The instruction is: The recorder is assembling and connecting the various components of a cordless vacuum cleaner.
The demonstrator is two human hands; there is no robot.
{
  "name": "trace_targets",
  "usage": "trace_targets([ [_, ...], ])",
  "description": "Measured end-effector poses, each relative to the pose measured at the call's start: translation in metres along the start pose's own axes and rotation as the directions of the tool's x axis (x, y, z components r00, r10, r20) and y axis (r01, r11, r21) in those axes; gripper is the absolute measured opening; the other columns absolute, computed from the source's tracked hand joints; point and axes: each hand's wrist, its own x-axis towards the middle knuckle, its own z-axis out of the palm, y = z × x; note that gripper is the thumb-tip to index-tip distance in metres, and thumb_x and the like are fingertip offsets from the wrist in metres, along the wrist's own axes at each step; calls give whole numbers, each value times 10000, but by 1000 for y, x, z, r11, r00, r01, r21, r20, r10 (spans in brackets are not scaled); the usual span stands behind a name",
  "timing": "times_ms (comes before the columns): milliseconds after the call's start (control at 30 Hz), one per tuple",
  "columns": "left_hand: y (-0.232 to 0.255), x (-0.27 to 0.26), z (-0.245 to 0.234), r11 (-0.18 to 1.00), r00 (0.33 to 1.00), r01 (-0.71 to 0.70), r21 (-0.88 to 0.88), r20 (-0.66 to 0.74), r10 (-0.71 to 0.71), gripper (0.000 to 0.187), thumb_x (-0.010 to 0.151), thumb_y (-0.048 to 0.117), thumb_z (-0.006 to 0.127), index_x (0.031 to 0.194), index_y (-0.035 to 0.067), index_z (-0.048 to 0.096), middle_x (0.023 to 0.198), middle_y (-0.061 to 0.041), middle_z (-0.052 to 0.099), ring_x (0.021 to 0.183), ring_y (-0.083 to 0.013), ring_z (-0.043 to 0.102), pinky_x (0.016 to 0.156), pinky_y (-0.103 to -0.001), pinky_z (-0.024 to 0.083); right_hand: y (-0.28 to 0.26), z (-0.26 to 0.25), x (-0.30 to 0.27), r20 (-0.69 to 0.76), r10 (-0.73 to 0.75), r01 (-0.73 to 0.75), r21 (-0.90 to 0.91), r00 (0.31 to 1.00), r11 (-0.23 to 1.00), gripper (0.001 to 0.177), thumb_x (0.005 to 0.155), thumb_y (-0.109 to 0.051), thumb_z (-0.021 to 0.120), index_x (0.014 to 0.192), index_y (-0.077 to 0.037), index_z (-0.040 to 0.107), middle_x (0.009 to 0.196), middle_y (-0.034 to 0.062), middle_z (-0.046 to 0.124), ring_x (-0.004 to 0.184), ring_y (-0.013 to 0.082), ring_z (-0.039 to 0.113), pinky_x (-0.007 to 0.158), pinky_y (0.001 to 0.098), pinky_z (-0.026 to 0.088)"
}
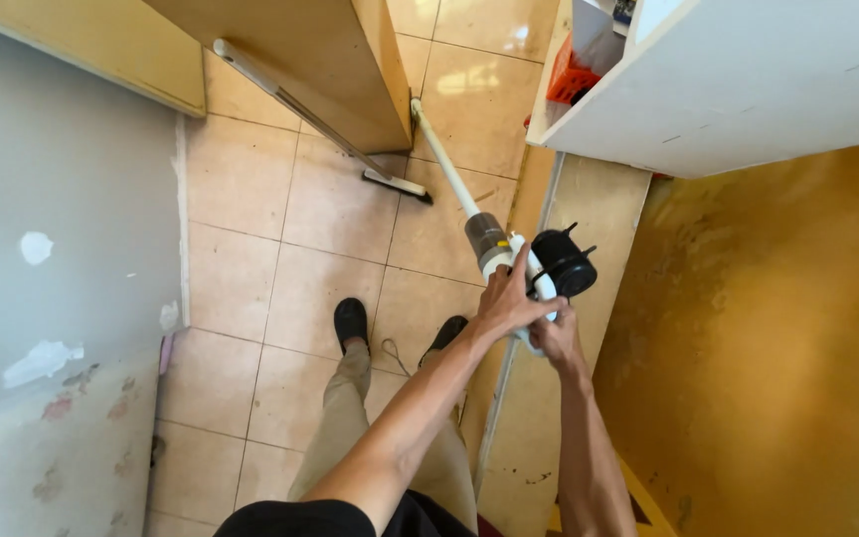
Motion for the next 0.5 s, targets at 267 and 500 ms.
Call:
trace_targets([
  [267, 7, 34, -17, 1000, 993, 3, 2, -116, -3, 1253, 666, 621, 846, 1650, 209, 188, 1301, -376, 502, 1173, -529, 582, 874, -554, 559, -26, 12, 43, 92, -39, 44, -54, 995, 998, 71, 872, 0, 556, 805, 22, 568, 612, 52, 555, 451, 133, 496, 379, 304, 368],
  [500, -1, 5, -2, 994, 991, 95, -55, -90, -100, 1200, 677, 591, 831, 1634, 233, 202, 1339, -383, 453, 1167, -555, 571, 810, -592, 570, -30, 20, -1, 90, 61, -57, -49, 994, 997, 143, 936, -49, 558, 800, -6, 563, 587, 42, 523, 432, 129, 471, 364, 303, 348],
])
